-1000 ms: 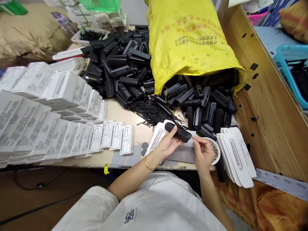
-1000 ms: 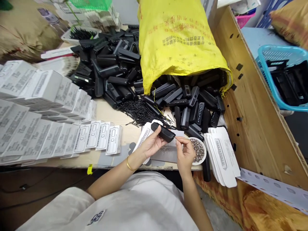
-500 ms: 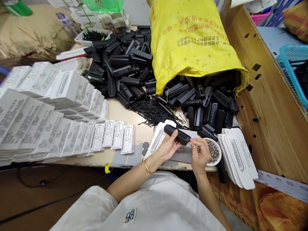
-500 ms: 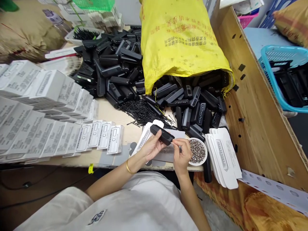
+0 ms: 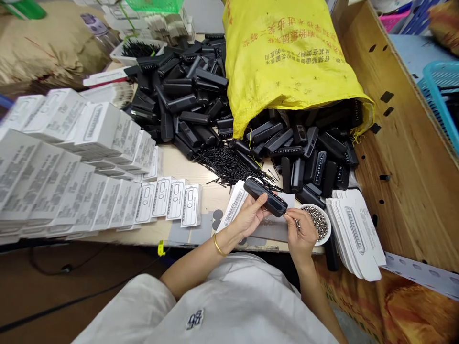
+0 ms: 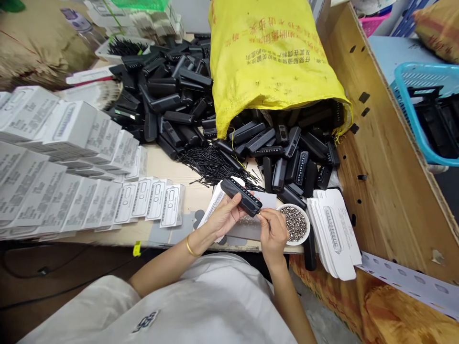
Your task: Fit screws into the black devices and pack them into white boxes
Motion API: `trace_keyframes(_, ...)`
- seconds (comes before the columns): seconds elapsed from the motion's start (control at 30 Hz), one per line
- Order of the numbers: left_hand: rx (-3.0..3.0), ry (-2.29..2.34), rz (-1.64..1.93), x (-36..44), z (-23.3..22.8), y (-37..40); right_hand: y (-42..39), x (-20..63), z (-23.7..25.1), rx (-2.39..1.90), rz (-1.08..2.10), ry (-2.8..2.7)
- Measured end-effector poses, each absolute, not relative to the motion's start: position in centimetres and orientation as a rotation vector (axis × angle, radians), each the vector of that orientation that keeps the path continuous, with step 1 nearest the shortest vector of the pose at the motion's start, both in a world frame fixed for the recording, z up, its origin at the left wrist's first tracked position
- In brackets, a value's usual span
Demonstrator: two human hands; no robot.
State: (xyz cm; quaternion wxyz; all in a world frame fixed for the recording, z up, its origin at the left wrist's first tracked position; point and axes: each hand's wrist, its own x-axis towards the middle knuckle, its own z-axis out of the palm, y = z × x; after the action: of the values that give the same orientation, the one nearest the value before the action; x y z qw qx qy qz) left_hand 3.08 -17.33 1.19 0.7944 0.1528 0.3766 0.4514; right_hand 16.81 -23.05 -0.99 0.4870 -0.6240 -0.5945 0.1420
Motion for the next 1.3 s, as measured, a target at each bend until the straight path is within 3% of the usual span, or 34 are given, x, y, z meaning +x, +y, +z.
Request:
trace_keyframes(0.13, 0.626, 0.758, 1.098, 2.4, 2.3, -17.8, -23.5, 18.8, -1.1, -1.566, 0.435, -1.434)
trace_keyframes(0.23, 0.898, 0.818, 0.979, 2.8, 1.0, -17.8, -23.6, 20.5, -1.0, -1.636, 0.343, -1.235)
trace_keyframes(0.37, 0.779, 1.046, 0.966, 3.9, -1.4, -16.1, -23.2, 21.6, -0.2, -1.671, 0.275, -1.249)
trace_keyframes(0.5, 0.621, 0.939, 0.942, 3.6, -1.7, -14.7, -22.7, 21.5, 0.5, -1.679, 0.303, -1.275)
trace_keyframes(0.63, 0.878, 1.061, 0.885, 3.5, -1.6, -15.0, -21.8, 21.3, 0.6, -1.696, 0.344, -1.371)
trace_keyframes(0.93, 2.004, 1.588, 0.411, -0.4, -0.4, -17.9, -16.4, 15.3, -1.1, -1.597, 0.537, -2.108)
trace_keyframes(1.1, 1.925, 1.832, 0.083, -4.0, -1.2, -17.9, -13.3, 12.1, -2.2, -1.898, 0.555, -2.341)
trace_keyframes(1.3, 1.512, 1.414, 0.653, -5.2, -0.9, -17.1, -12.1, 14.3, -0.1, -1.558, 0.824, -2.181)
